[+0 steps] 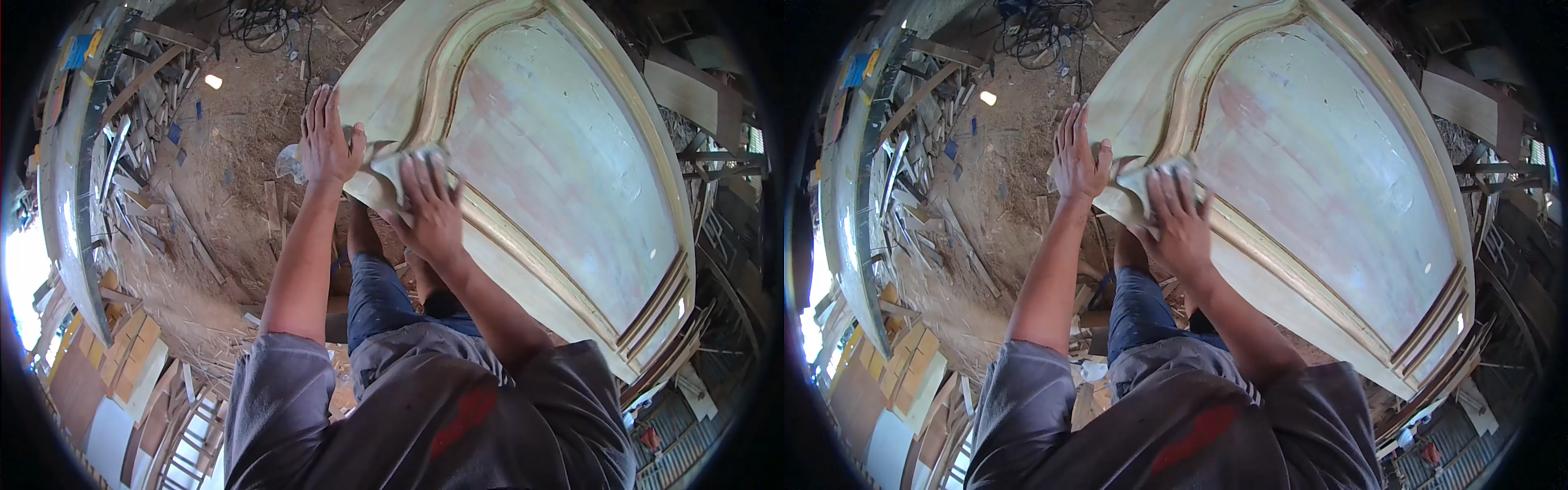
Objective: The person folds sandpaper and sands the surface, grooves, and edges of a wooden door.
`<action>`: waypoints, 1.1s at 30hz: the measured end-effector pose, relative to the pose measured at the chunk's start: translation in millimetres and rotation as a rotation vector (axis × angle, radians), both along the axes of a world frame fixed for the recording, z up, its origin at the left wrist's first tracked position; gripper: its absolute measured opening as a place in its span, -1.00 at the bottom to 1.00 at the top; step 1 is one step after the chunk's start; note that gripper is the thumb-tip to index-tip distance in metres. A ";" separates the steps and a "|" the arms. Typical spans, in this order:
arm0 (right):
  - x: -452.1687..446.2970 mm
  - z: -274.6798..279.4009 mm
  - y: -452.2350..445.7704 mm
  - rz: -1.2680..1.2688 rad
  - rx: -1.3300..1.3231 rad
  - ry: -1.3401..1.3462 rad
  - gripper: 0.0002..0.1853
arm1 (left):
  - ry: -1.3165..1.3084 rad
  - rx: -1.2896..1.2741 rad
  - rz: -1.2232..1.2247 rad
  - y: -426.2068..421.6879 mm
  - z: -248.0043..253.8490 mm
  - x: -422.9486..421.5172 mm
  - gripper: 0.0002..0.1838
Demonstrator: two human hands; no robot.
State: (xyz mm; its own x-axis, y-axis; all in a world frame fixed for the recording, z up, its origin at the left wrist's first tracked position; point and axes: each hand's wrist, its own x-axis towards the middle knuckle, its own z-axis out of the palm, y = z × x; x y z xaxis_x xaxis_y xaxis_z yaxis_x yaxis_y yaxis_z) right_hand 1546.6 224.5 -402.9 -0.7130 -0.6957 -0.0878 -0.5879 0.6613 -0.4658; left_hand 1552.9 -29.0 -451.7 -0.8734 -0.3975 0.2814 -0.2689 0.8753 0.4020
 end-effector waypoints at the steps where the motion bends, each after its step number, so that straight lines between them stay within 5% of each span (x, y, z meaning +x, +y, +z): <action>1: 4.0 2.1 17.6 -0.013 0.021 0.002 0.08 | 0.011 0.006 -0.003 -1.4 0.0 -2.0 -0.14; 5: 20.5 -5.1 44.8 0.021 0.064 0.011 0.11 | -0.008 0.021 0.010 0.3 1.3 -2.4 -0.14; 10: -22.4 0.6 -33.9 0.026 -0.060 0.001 0.15 | 0.003 0.019 0.001 0.4 0.4 -0.5 -0.14; 15: 5.6 8.1 36.6 0.022 0.060 0.051 0.12 | -0.024 0.031 0.021 0.6 -0.6 -0.5 -0.15; 22: -24.0 -5.5 -32.9 0.083 -0.064 0.050 0.13 | -0.019 0.012 0.010 2.7 2.8 0.9 -0.15; 27: -3.2 5.8 11.8 0.102 0.005 0.043 0.12 | -0.002 -0.005 0.009 -1.5 1.6 -4.0 -0.15; 33: -70.8 -9.8 -41.3 0.014 -0.052 0.101 0.02 | 0.021 0.012 0.010 0.3 3.2 -2.0 -0.17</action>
